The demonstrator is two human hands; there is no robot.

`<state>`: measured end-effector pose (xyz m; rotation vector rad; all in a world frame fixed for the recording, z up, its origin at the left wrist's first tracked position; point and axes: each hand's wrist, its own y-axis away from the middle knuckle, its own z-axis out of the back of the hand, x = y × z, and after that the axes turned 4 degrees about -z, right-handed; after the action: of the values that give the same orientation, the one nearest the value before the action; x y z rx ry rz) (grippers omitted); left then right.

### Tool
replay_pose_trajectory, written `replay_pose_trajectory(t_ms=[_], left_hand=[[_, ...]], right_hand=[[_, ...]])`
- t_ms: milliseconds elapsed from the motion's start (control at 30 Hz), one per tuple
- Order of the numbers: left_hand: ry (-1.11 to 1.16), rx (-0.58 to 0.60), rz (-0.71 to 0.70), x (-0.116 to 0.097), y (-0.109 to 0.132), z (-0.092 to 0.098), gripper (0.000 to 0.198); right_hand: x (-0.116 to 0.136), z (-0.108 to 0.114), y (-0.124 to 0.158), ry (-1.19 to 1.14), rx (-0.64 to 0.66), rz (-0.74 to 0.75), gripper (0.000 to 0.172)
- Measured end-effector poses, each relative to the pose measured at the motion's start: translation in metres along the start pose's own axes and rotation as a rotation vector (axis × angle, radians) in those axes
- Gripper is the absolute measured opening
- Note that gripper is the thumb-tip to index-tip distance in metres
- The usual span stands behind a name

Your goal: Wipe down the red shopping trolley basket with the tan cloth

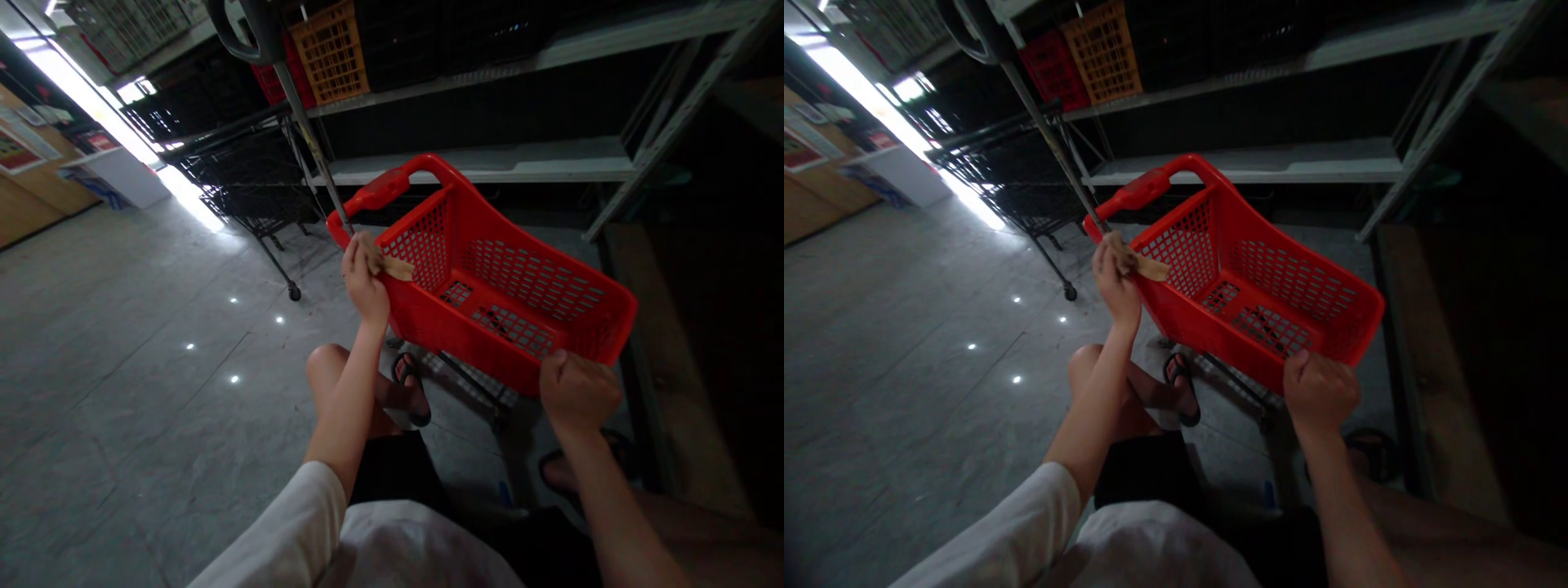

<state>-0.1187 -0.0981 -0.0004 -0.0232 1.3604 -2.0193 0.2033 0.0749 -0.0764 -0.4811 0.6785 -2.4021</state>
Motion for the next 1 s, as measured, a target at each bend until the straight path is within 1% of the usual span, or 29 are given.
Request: replay_pose_trajectory(t_ms=[67,133,167,233,300,400,467,533,600,667,733,767,833,867,900,933,1000], left_hand=[[0.002,0.147,-0.128,-0.018,0.006,-0.002,0.065],[-0.030,0.226,-0.205,-0.028,0.012,0.001,0.070],[-0.053,0.256,-0.234,-0.030,0.015,0.005,0.072],[-0.084,0.318,-0.293,-0.025,0.015,0.015,0.070],[-0.071,0.374,-0.338,-0.013,0.009,0.026,0.059],[-0.009,0.412,-0.352,0.006,-0.010,0.036,0.046],[0.017,0.427,-0.339,0.013,-0.021,0.038,0.042],[0.036,0.420,-0.315,0.014,-0.024,0.037,0.038],[0.059,0.359,-0.270,0.007,-0.014,0.033,0.034],[0.092,0.261,-0.217,-0.006,0.009,0.027,0.031],[0.152,0.170,-0.177,-0.024,0.041,0.020,0.028],[0.196,0.142,-0.169,-0.032,0.058,0.017,0.027],[0.282,0.140,-0.182,-0.044,0.085,0.010,0.025],[0.311,0.152,-0.192,-0.047,0.093,0.008,0.024],[0.331,0.162,-0.197,-0.046,0.097,0.006,0.022],[0.344,0.159,-0.189,-0.042,0.095,0.006,0.020],[0.349,0.097,-0.115,-0.027,0.079,0.006,0.014]], right_hand=[[0.000,0.002,0.000,0.002,-0.005,0.015,0.038],[0.001,0.004,0.001,0.013,-0.031,0.047,0.039],[0.001,0.005,0.001,0.025,-0.044,0.060,0.039],[0.002,0.005,0.001,0.047,-0.058,0.075,0.040],[0.002,0.005,0.001,0.051,-0.082,0.089,0.040],[0.002,0.006,0.000,0.054,-0.199,0.163,0.041],[0.003,0.009,-0.002,0.070,-0.295,0.224,0.043],[0.005,0.013,-0.005,0.074,-0.361,0.277,0.044],[0.007,0.017,-0.007,0.070,-0.394,0.309,0.045],[0.009,0.019,-0.008,0.075,-0.417,0.317,0.046],[0.010,0.020,-0.008,0.082,-0.439,0.315,0.045],[0.010,0.019,-0.007,0.083,-0.444,0.318,0.045],[0.009,0.018,-0.006,0.078,-0.441,0.326,0.044],[0.008,0.017,-0.006,0.078,-0.433,0.329,0.043],[0.007,0.016,-0.005,0.080,-0.421,0.329,0.043],[0.006,0.015,-0.004,0.086,-0.411,0.325,0.042],[0.005,0.012,-0.002,0.099,-0.387,0.306,0.041]])
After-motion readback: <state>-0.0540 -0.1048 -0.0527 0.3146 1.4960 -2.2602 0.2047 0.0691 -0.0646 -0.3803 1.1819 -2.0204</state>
